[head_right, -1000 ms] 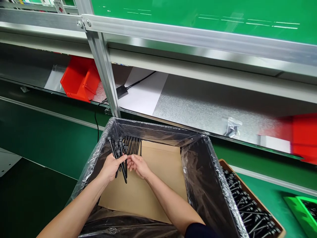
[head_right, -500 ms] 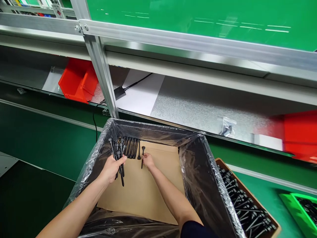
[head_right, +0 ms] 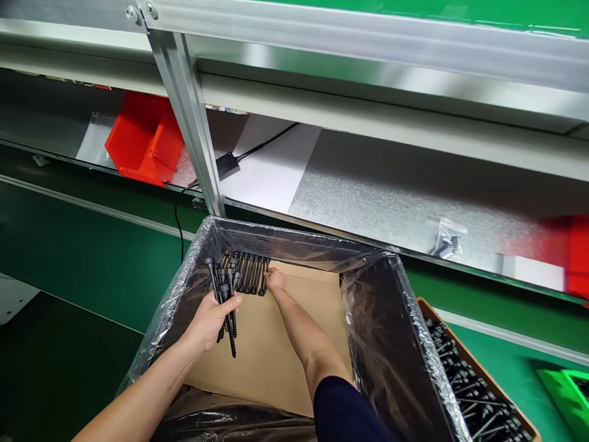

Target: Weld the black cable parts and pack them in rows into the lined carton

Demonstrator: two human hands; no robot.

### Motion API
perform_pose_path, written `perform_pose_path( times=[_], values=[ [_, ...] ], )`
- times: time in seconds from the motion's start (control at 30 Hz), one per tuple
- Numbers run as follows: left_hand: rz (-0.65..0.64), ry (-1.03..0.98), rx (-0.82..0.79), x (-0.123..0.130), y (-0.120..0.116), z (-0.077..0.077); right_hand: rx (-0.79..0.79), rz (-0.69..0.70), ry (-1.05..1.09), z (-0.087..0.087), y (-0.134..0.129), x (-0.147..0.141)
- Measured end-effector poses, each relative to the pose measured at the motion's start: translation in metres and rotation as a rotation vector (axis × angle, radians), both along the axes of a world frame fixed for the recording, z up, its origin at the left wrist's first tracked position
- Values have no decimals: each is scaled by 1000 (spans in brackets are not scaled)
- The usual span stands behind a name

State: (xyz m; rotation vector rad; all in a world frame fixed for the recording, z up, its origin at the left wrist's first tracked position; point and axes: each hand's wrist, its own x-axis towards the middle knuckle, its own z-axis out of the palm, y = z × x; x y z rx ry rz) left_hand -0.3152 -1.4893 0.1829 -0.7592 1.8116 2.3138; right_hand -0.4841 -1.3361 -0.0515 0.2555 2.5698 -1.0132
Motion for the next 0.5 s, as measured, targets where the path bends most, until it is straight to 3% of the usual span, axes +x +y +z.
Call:
perform_pose_path(
  times=[0.33,0.5],
  values=[
    [-26,1,19,1,-1,-3,81,39,-29,11,-5,7],
    [-24,0,30,0,-2,-4,13,-46,9,35,-6,15]
  ],
)
